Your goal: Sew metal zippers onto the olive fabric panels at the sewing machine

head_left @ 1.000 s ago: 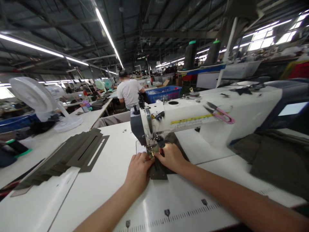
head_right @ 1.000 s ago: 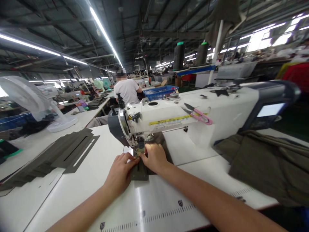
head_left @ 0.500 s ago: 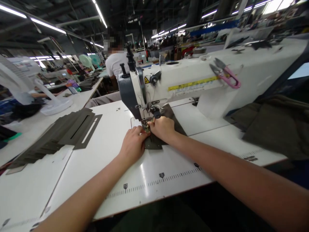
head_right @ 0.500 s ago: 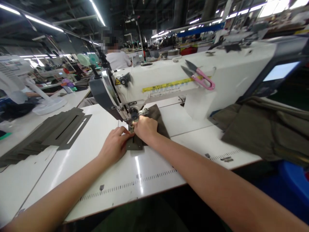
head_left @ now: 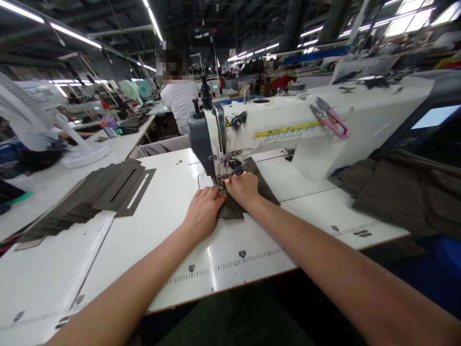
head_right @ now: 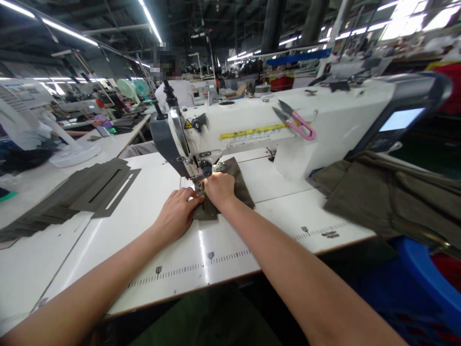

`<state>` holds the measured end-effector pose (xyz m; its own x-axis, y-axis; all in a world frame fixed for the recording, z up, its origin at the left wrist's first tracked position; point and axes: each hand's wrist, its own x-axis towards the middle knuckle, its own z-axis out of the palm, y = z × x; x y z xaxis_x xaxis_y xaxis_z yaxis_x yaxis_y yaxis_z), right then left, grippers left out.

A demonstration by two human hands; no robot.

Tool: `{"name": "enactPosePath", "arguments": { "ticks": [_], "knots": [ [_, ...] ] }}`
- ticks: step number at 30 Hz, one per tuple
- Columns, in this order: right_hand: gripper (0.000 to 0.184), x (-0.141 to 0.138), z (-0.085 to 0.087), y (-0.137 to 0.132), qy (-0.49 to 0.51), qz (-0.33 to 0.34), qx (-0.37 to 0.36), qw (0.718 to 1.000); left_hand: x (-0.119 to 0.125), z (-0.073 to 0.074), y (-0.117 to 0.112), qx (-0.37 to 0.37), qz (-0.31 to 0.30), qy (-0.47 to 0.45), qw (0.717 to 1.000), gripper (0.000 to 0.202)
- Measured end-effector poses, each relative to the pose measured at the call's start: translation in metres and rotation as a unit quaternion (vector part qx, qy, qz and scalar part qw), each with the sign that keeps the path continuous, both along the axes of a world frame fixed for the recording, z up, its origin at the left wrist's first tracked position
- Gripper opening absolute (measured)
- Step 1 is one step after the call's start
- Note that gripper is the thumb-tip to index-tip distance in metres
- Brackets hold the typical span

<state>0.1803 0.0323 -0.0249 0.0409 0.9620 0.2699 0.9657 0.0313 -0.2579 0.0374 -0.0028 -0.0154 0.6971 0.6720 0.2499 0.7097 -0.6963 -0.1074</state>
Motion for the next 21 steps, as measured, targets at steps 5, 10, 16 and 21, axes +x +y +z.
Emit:
{"name": "enactPosePath", "arguments": {
  "ticks": [5, 10, 16, 21],
  "knots": [
    [0.029, 0.004, 0.007, -0.020, -0.009, 0.085, 0.030, 0.996, -0.003, -0.002, -0.003, -0.003, 0.003, -0.044, 0.999, 0.024],
    [0.032, 0.019, -0.005, -0.068, 0.009, 0.285, 0.077, 0.955, -0.008, -0.009, -0.013, 0.010, 0.027, -0.101, 0.995, 0.025],
    [0.041, 0.028, -0.018, -0.081, 0.054, 0.355, 0.093, 0.928, -0.006, -0.014, -0.019, 0.011, -0.010, -0.112, 0.994, 0.030],
    [0.040, 0.027, -0.014, -0.076, 0.050, 0.363, 0.093, 0.926, -0.007, -0.013, -0.017, 0.021, -0.027, -0.111, 0.993, 0.031]
  ]
}}
